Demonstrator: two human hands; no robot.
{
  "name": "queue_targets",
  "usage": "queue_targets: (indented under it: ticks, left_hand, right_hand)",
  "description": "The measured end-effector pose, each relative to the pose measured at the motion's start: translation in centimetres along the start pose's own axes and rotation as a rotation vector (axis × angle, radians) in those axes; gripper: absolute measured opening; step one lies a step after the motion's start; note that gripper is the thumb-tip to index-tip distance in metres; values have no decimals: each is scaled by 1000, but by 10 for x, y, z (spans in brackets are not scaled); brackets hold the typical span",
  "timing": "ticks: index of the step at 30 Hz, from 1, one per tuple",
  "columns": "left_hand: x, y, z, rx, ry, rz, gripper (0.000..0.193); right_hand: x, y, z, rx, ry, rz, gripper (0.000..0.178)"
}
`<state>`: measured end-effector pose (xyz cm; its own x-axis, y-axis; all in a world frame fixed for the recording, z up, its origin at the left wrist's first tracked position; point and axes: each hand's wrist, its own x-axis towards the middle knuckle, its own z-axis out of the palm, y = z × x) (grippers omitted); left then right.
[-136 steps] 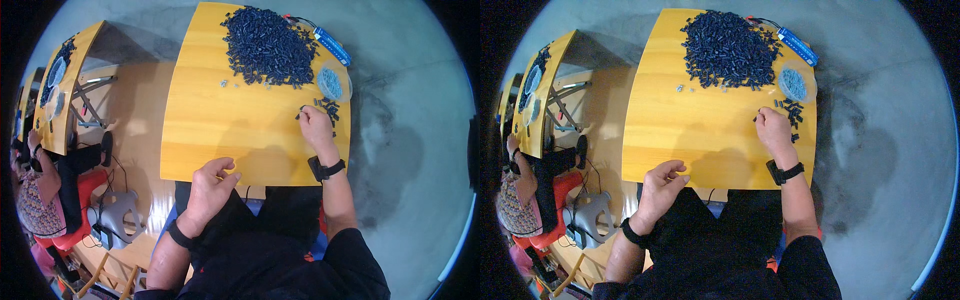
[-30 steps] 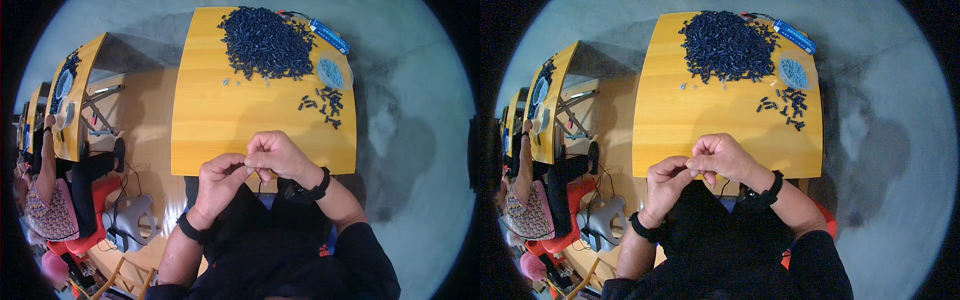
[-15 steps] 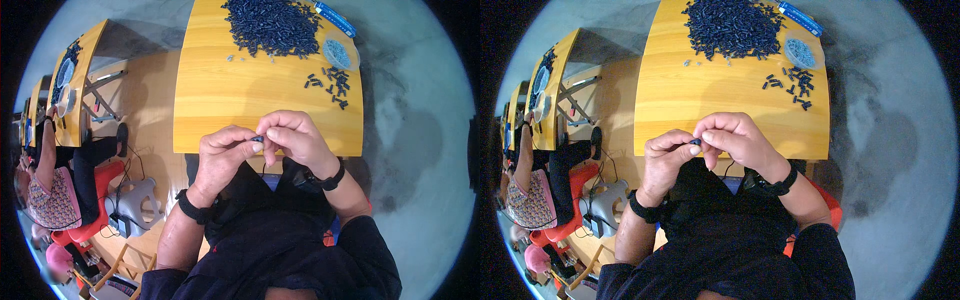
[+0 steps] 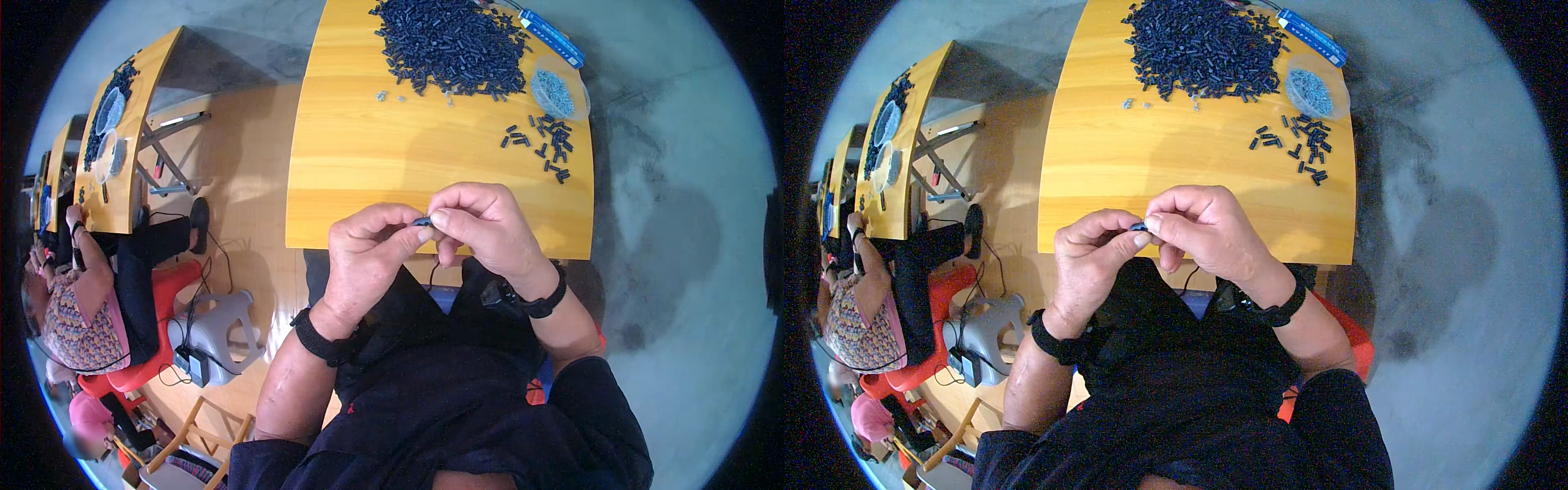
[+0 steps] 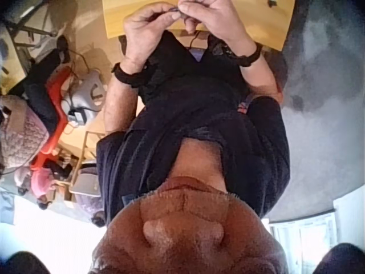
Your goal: The recorder is manually assembling small blue plastic components at a wooden table in a workshop.
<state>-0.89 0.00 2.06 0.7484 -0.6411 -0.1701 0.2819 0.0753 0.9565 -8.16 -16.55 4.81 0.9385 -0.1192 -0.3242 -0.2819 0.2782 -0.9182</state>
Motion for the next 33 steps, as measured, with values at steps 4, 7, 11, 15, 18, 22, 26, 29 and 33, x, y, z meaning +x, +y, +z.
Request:
queue_targets:
  ticks: [4,7,11,15,18,22,26,29,33]
  left_hand:
    - [1,-4,0,-46,-1,26,12]
    - [1,-7,0,-50,11,18,12]
    - [-1,0,1,69,33,25,13]
    - [-1,-2,3,-63,50,-8,14]
    - [0,-7,2,-41,10,106,15]
    - [1,-8,4,-108,32,110,18]
    - [3,-8,3,-62,43,168,20]
    - [5,-10,1,-13,25,222,20]
    - [4,-14,2,-4,45,271,20]
  right_hand:
    - [1,1,0,59,-14,26,14]
    - [1,1,1,167,8,93,14]
    - [2,6,-1,21,-12,101,16]
    - [4,13,-5,270,-95,171,17]
    - [7,23,-7,555,-188,234,18]
    - [9,36,-5,841,-280,254,20]
    - [12,41,-6,873,-321,247,22]
    - [17,46,-7,893,-356,236,24]
    - [21,46,-5,829,-343,263,26]
